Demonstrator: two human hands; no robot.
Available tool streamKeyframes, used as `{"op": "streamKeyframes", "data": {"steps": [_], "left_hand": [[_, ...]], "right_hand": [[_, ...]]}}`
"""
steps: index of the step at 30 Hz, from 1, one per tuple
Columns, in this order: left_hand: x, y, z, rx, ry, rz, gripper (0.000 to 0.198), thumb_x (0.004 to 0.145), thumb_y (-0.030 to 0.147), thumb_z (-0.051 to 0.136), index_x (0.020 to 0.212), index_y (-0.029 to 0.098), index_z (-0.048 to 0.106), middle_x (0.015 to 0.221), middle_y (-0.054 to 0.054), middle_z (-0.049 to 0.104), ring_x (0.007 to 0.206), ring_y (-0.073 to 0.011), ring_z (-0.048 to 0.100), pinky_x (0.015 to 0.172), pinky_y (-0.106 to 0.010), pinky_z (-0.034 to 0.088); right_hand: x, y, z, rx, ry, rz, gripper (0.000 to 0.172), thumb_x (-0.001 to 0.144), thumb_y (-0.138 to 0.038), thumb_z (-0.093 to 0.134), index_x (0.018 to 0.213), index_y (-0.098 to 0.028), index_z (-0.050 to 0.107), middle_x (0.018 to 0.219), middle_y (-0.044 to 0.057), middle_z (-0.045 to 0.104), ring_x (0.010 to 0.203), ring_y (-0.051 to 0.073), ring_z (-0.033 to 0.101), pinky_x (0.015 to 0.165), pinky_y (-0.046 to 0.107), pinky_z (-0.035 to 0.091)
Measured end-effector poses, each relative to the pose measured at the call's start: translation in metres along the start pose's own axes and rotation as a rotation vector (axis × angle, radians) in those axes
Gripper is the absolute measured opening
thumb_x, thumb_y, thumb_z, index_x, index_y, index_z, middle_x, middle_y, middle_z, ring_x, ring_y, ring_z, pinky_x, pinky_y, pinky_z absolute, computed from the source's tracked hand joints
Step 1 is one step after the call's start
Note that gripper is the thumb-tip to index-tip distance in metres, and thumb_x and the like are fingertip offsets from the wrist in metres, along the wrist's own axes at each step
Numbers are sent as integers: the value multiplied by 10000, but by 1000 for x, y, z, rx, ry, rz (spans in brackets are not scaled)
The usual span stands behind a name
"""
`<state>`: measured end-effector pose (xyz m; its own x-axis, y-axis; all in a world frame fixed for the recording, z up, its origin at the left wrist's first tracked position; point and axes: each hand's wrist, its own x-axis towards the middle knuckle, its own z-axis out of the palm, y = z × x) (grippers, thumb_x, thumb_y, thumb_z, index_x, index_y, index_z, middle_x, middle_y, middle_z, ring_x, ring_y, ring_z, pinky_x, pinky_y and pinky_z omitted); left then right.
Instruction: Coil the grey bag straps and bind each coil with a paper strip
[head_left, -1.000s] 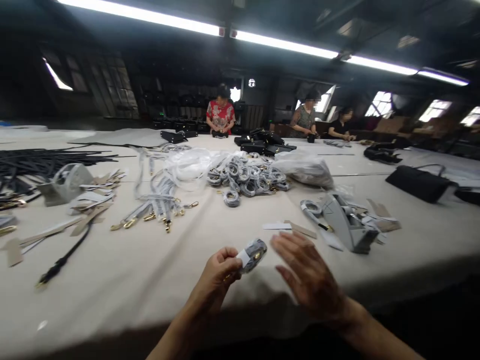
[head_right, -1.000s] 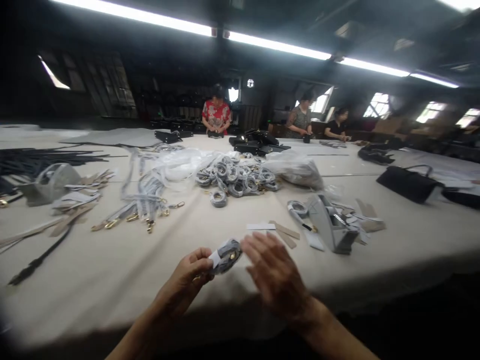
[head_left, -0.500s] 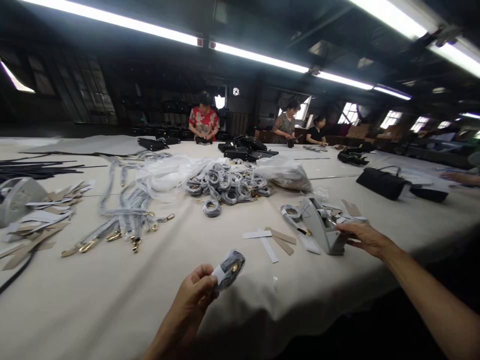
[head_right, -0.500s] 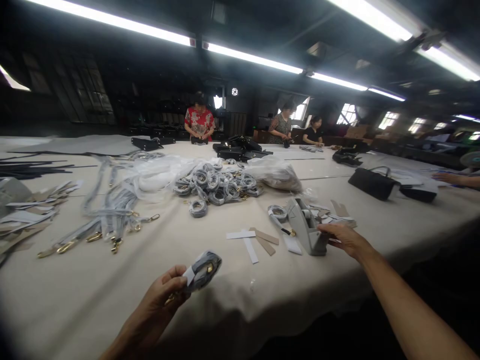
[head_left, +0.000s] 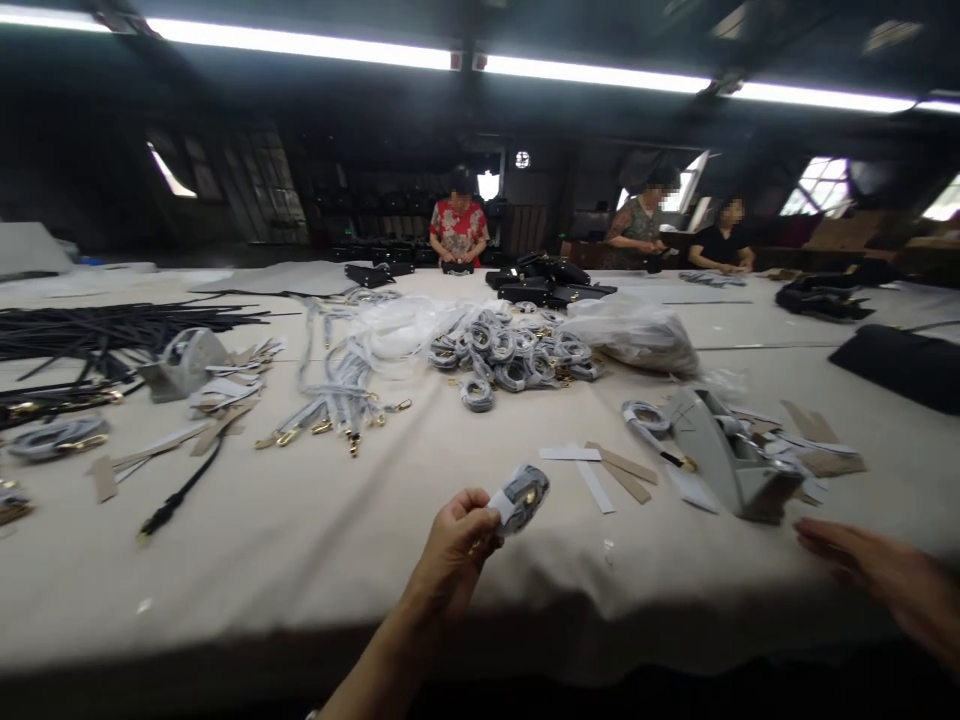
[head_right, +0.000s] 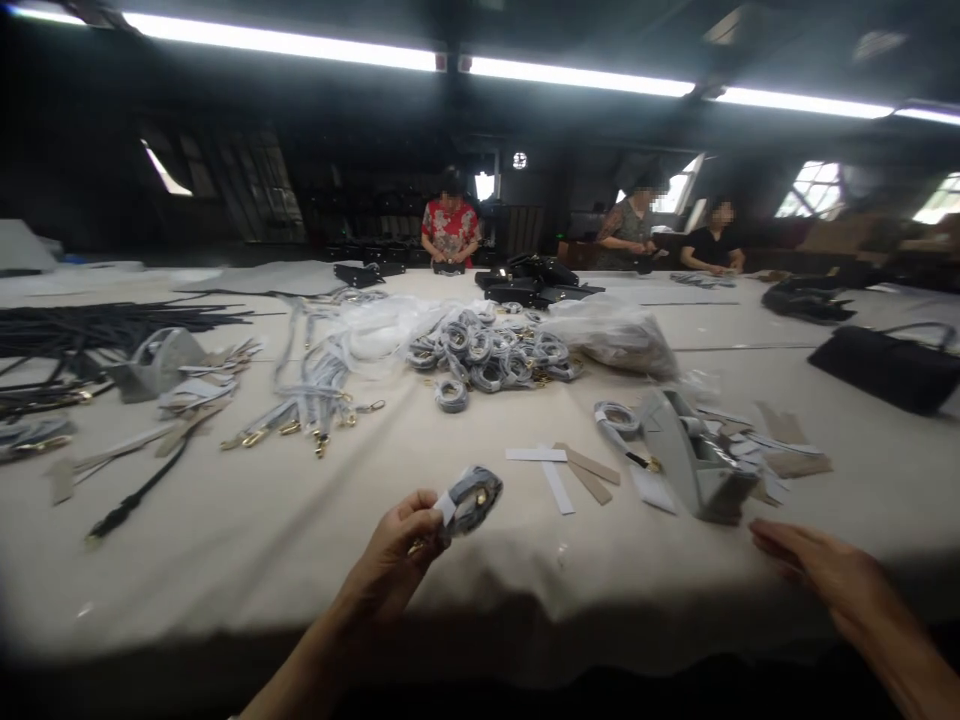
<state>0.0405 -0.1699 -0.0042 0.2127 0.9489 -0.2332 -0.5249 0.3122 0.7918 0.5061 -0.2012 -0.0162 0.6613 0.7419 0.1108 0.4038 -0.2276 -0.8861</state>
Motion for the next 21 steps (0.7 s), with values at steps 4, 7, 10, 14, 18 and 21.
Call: {"op": "streamKeyframes", "data": {"steps": [4,7,10,14,18,21], "left_hand": [[6,-11,0,102,63,190,276,620,222,747,788,164,536,654,26,555,605,-95,454,583,-199,352],[3,-16,0,248,79,310,232,688,213,703,832,169,527,720,18,559,644,-103,445,591,-206,345],[-5,-14,-3,385,96,365,207,729,206,674,859,179,515,738,20,546,642,-111,439,598,-224,365],[-14,-5,-14,455,163,420,185,740,177,645,865,186,509,736,32,519,638,-113,440,607,-231,391],[-17,6,-28,437,139,416,170,739,161,643,861,179,526,733,32,526,644,-109,434,606,-227,371],[-18,13,-40,261,12,337,168,740,205,680,836,165,549,717,31,520,649,-106,426,605,-222,348]], "right_hand": [[-68,-57,55,156,-344,85,293,570,-498,789,712,-241,794,883,175,753,813,314,702,688,383,555],[-140,-115,117,125,-752,-131,345,687,-538,761,796,-211,783,770,81,733,764,251,667,737,325,538],[-185,-156,168,145,-861,-224,349,766,-541,705,735,-196,742,708,36,688,712,196,617,671,266,493],[-197,-171,205,151,-864,-211,385,764,-550,698,669,-178,699,631,11,617,645,163,551,617,254,444],[-195,-173,219,136,-880,-212,374,739,-543,718,674,-175,711,631,8,608,658,171,550,627,256,441],[-193,-179,223,133,-955,-288,313,757,-495,721,759,-183,739,669,5,633,692,180,571,658,256,449]]}}
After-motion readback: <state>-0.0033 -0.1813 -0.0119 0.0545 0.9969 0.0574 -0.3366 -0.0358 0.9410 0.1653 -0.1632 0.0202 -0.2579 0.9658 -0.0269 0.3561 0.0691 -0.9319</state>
